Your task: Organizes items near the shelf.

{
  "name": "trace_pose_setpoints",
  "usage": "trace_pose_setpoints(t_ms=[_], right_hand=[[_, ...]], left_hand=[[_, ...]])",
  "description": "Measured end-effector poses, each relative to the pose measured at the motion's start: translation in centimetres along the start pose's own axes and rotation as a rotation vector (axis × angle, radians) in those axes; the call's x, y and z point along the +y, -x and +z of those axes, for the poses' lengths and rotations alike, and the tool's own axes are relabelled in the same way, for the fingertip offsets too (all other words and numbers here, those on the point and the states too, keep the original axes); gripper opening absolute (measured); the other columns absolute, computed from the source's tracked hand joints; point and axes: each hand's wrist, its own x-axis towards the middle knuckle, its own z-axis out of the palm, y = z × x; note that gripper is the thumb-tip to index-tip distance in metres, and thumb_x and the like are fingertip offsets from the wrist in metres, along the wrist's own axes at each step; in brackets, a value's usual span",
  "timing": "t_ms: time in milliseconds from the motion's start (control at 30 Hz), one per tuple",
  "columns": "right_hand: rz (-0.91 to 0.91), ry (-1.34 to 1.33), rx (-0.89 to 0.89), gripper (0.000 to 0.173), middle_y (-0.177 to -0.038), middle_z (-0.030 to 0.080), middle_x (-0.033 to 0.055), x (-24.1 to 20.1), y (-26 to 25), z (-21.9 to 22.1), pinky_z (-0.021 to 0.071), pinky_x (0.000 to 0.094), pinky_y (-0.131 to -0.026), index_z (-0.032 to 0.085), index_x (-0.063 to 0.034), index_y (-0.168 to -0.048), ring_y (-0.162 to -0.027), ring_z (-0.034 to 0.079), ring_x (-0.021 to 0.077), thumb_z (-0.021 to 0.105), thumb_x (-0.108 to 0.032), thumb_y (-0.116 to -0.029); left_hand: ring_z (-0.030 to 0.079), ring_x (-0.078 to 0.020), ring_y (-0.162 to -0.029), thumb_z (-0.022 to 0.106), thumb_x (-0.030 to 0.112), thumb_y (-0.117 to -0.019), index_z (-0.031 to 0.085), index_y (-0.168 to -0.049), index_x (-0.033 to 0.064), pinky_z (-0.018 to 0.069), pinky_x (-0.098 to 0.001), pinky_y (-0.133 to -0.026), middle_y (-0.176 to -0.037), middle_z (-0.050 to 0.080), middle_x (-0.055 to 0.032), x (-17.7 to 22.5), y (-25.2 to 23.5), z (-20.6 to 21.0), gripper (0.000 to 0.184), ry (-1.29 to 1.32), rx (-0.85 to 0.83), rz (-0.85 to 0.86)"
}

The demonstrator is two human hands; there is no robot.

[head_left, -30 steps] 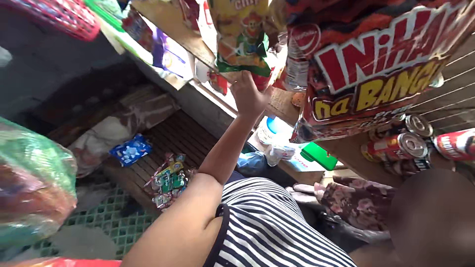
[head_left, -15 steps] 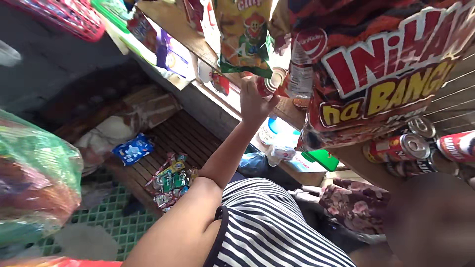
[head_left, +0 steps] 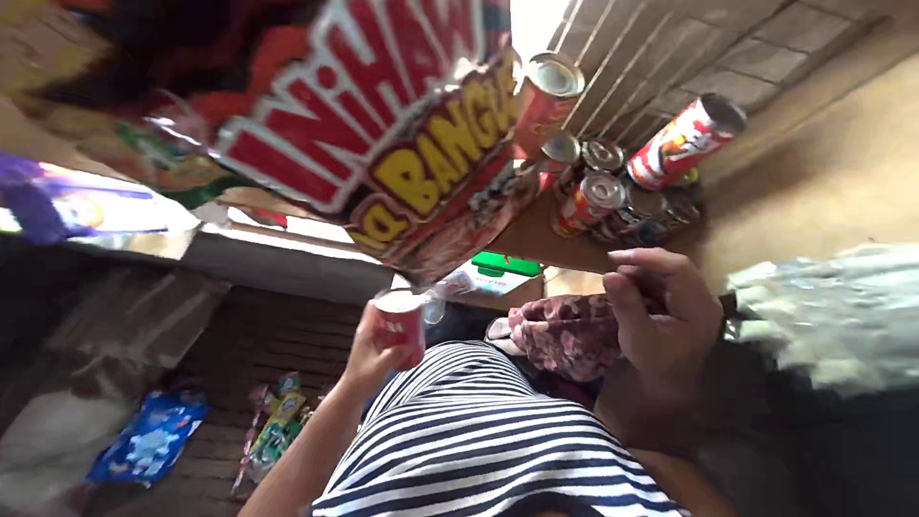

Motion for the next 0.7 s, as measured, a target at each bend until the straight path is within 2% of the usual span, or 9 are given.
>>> trace_pose_setpoints(t_ms=[67, 133, 233, 267, 333, 433, 500, 600, 700], right_hand=[[-0.039, -0.130, 0.019, 0.013, -0.090, 0.063, -0.0125, -0.5, -0.6, 1.3, 0.0494, 0.0055, -0.067, 0.066, -0.0128, -0.111, -0.074, 0.056, -0.0119, 0.062, -0.023, -0.1031], [-0.048, -0.217, -0.012, 0.012, -0.089, 0.062, -0.0093, -0.9, -0.5, 3.6, 0.0514, 0.0079, -0.066, 0.062, -0.0126, -0.105, -0.073, 0.057, -0.0090, 0.060, -0.024, -0.1044], [-0.050, -0.198, -0.357, 0.026, -0.089, 0.064, 0.0063, -0.6, 1.1, 6.3, 0.0544, 0.0242, -0.071, 0.069, -0.0035, -0.102, -0.078, 0.061, 0.0096, 0.061, -0.028, -0.1019], [-0.060, -0.144, -0.481, 0.038, -0.094, 0.066, 0.0083, -0.3, 1.4, 6.4, 0.0544, 0.0308, -0.079, 0.073, -0.0046, -0.108, -0.087, 0.062, 0.0151, 0.057, -0.038, -0.1030], [-0.009, -0.115, -0.612, 0.054, -0.110, 0.067, 0.0123, 0.6, 2.3, 5.4, 0.0484, 0.0446, -0.098, 0.069, -0.0044, -0.123, -0.110, 0.061, 0.0245, 0.050, -0.051, -0.1024], [0.094, -0.161, -0.579, 0.071, -0.125, 0.062, 0.0178, 2.0, 4.8, 4.3, 0.0509, 0.0380, -0.103, 0.055, -0.0003, -0.137, -0.118, 0.061, 0.0210, 0.039, -0.061, -0.1040], [0.104, -0.176, -0.572, 0.074, -0.128, 0.060, 0.0187, 2.3, 6.0, 3.7, 0.0512, 0.0385, -0.102, 0.056, -0.0032, -0.139, -0.119, 0.060, 0.0218, 0.026, -0.062, -0.1060], [0.080, -0.330, -0.659, 0.054, -0.140, 0.056, 0.0142, 3.1, 6.5, 1.9, 0.0421, 0.0371, -0.113, 0.058, -0.0126, -0.140, -0.132, 0.053, 0.0185, 0.029, -0.047, -0.1107], [0.081, -0.620, -0.726, 0.038, -0.152, 0.048, 0.0128, 4.5, 6.5, 0.6, 0.0384, 0.0319, -0.117, 0.063, -0.0159, -0.138, -0.139, 0.046, 0.0141, 0.042, -0.032, -0.1106]], left_hand=[[0.067, 0.0015, -0.103, 0.077, 0.043, -0.0849, 0.048, -0.136, 0.0121, 0.0584, -0.0245, -0.091, -0.116, 0.069, 0.0113, -0.2, -0.9, 2.3, 0.066, 0.011, -0.230, 0.036], [0.064, 0.0012, -0.109, 0.077, 0.032, -0.0866, 0.048, -0.135, 0.0045, 0.0552, -0.0237, -0.097, -0.120, 0.067, 0.0017, -0.1, -2.8, 4.7, 0.063, -0.071, -0.420, 0.223], [0.065, -0.0036, -0.106, 0.080, 0.031, -0.0809, 0.054, -0.124, -0.0008, 0.0544, -0.0241, -0.095, -0.110, 0.069, -0.0082, 1.1, -4.4, 7.6, 0.060, -0.219, -0.528, 0.441], [0.066, -0.0067, -0.101, 0.081, 0.032, -0.0790, 0.058, -0.118, -0.0023, 0.0544, -0.0254, -0.091, -0.104, 0.070, -0.0108, 1.1, -4.6, 8.0, 0.057, -0.239, -0.512, 0.476], [0.065, -0.0029, -0.104, 0.078, 0.032, -0.0827, 0.056, -0.123, -0.0046, 0.0535, -0.0222, -0.094, -0.108, 0.069, -0.0093, 0.9, -4.7, 8.3, 0.059, -0.195, -0.501, 0.450], [0.064, -0.0017, -0.107, 0.076, 0.033, -0.0866, 0.052, -0.128, -0.0069, 0.0534, -0.0220, -0.097, -0.113, 0.068, -0.0103, 0.6, -5.1, 8.1, 0.062, -0.158, -0.521, 0.389], [0.064, -0.0044, -0.110, 0.077, 0.032, -0.0852, 0.051, -0.129, -0.0080, 0.0527, -0.0241, -0.099, -0.115, 0.067, -0.0126, 0.5, -5.6, 8.1, 0.065, -0.140, -0.630, 0.370], [0.060, -0.0004, -0.118, 0.076, 0.036, -0.0877, 0.049, -0.136, -0.0032, 0.0503, -0.0240, -0.103, -0.125, 0.065, -0.0042, 0.4, -6.3, 8.2, 0.068, 0.077, -0.830, 0.276], [0.062, 0.0016, -0.117, 0.076, 0.047, -0.0888, 0.054, -0.141, 0.0198, 0.0526, -0.0243, -0.101, -0.130, 0.065, 0.0129, 0.3, -6.7, 8.7, 0.063, 0.408, -0.982, -0.006]])
